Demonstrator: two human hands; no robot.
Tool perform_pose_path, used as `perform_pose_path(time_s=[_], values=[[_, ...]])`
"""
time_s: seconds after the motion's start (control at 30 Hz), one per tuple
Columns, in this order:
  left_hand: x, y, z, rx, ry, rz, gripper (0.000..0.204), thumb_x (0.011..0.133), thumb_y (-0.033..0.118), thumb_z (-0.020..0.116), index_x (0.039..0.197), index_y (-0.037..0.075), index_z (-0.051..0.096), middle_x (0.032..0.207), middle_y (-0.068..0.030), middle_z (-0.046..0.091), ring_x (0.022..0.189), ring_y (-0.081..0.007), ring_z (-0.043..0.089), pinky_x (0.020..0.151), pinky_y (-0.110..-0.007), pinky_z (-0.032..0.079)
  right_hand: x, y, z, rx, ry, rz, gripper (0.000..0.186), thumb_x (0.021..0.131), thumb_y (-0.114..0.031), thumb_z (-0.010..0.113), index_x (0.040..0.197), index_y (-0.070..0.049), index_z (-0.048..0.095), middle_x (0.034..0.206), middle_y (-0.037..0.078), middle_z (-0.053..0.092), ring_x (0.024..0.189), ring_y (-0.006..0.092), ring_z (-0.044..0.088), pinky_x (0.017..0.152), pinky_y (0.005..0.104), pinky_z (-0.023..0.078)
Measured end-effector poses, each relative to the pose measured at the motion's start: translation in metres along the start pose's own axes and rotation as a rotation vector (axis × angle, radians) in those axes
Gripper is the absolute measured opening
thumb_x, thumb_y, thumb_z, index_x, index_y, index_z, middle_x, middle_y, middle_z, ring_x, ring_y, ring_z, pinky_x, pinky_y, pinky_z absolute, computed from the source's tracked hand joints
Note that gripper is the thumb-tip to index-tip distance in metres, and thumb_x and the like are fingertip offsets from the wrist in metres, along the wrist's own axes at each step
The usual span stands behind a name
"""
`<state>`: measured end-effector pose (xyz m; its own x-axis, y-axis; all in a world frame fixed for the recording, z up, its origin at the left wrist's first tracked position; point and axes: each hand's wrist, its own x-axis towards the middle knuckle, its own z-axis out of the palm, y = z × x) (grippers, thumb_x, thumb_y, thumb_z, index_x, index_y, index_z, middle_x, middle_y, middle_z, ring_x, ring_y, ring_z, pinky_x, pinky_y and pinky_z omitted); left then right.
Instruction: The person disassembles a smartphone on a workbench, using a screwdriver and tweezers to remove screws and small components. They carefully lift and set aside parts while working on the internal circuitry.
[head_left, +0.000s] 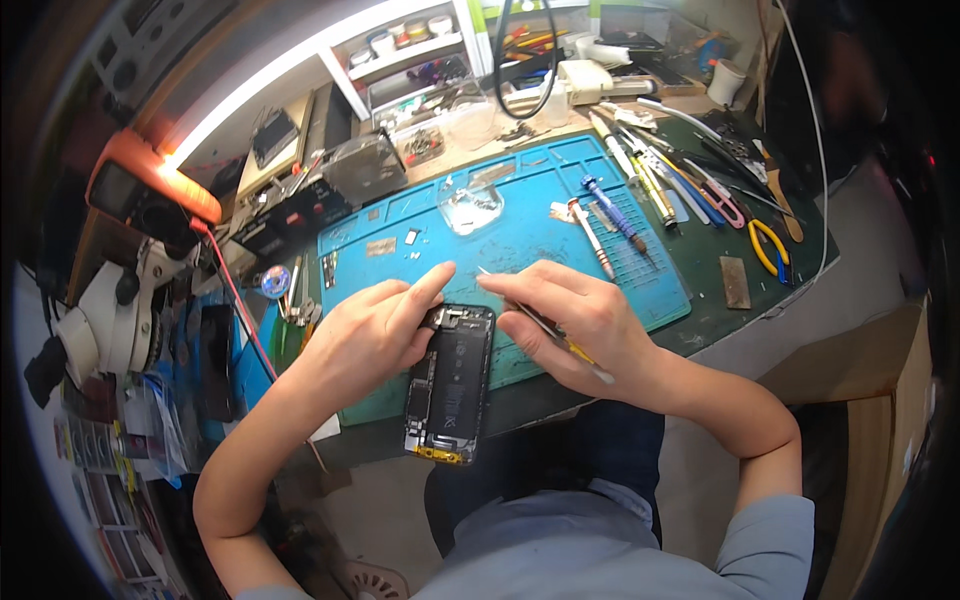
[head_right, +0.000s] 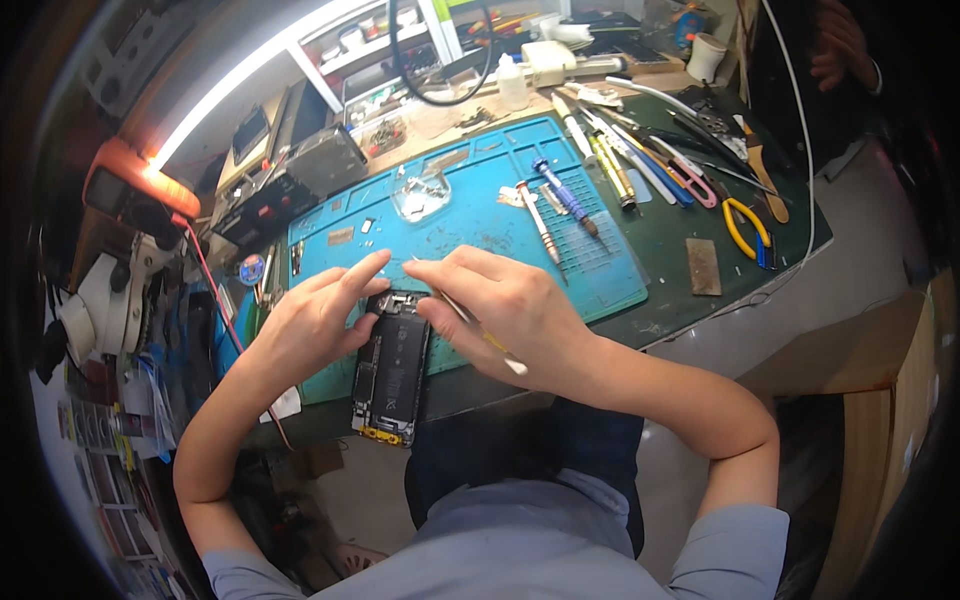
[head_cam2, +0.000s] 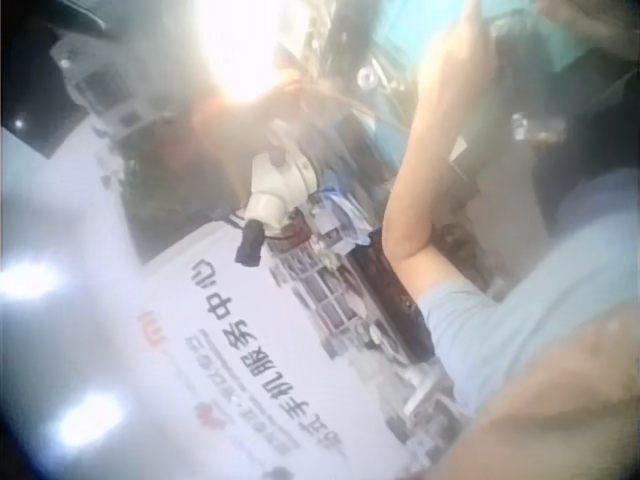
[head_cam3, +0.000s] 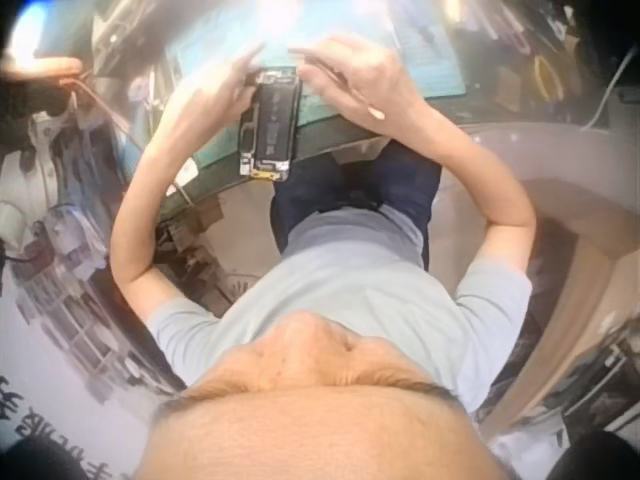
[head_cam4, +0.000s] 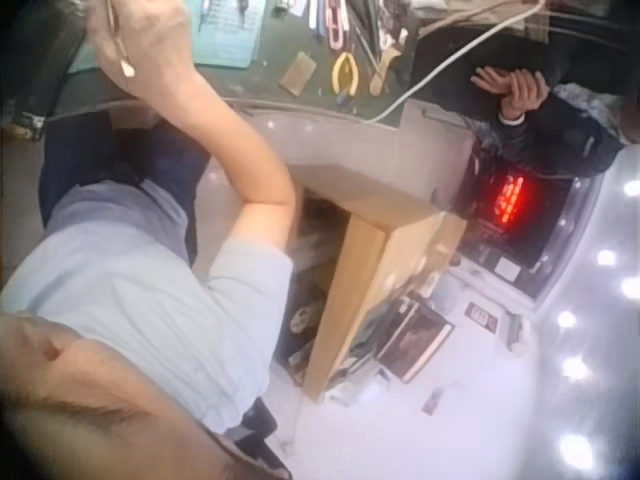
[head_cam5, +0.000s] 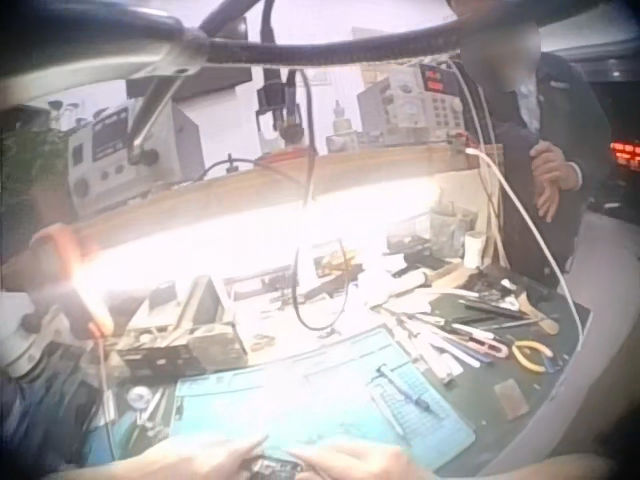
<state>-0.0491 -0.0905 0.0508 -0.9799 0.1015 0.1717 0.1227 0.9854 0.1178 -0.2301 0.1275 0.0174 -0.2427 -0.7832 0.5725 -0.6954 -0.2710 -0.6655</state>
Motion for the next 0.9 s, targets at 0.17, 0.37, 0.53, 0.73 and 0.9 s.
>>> perform_pose_path(time_s=[0.17,0.37,0.53,0.73,0.9], values=[[-0.007,-0.006,0.005,-0.064,0.07,0.006,0.082,0.089,0.005,0.083,0.162,0.007,0.045,0.119,-0.0088,0.081,0.109,-0.0306,0.075,0.094,-0.042,0.062,-0.001,-0.001,0.015,0.084,-0.109,-0.016,0.023,0.098,-0.004,0.079,0.12,0.0,0.079,0.102,0.013,0.077,0.089,0.024,0.077,0.075,0.0338,0.061],[-0.01,-0.009,0.013,-0.127,0.132,-0.014,0.079,0.089,0.006,0.084,0.16,0.006,0.049,0.117,-0.0087,0.082,0.107,-0.0291,0.075,0.092,-0.041,0.062,0.005,0.008,0.027,0.095,-0.051,-0.016,0.021,0.092,-0.01,0.085,0.112,-0.003,0.081,0.103,0.012,0.079,0.087,0.0276,0.079,0.075,0.0354,0.064],[-0.011,-0.007,0.015,-0.097,0.155,-0.011,0.078,0.089,0.006,0.083,0.16,0.005,0.05,0.116,-0.0085,0.082,0.103,-0.0278,0.076,0.088,-0.04,0.063,0.003,0.008,0.027,0.009,-0.103,-0.066,0.023,0.092,-0.009,0.085,0.114,-0.001,0.08,0.103,0.013,0.08,0.089,0.0291,0.08,0.076,0.037,0.065],[-0.012,-0.007,0.017,-0.085,0.171,-0.006,0.077,0.088,0.006,0.083,0.158,0.004,0.051,0.113,-0.0081,0.081,0.099,-0.0268,0.075,0.086,-0.039,0.063,0.005,0.005,0.027,-0.046,-0.14,-0.097,0.028,0.09,-0.002,0.086,0.117,0.002,0.079,0.107,0.016,0.081,0.092,0.0291,0.08,0.077,0.0358,0.065],[-0.013,-0.007,0.018,-0.085,0.184,0.01,0.077,0.088,0.005,0.083,0.158,0.004,0.051,0.112,-0.008,0.081,0.098,-0.0266,0.075,0.085,-0.039,0.063,0.007,0.002,0.028,-0.087,-0.161,-0.123,0.029,0.09,-0.003,0.086,0.118,0.002,0.078,0.107,0.016,0.08,0.092,0.0303,0.08,0.076,0.0363,0.065]])
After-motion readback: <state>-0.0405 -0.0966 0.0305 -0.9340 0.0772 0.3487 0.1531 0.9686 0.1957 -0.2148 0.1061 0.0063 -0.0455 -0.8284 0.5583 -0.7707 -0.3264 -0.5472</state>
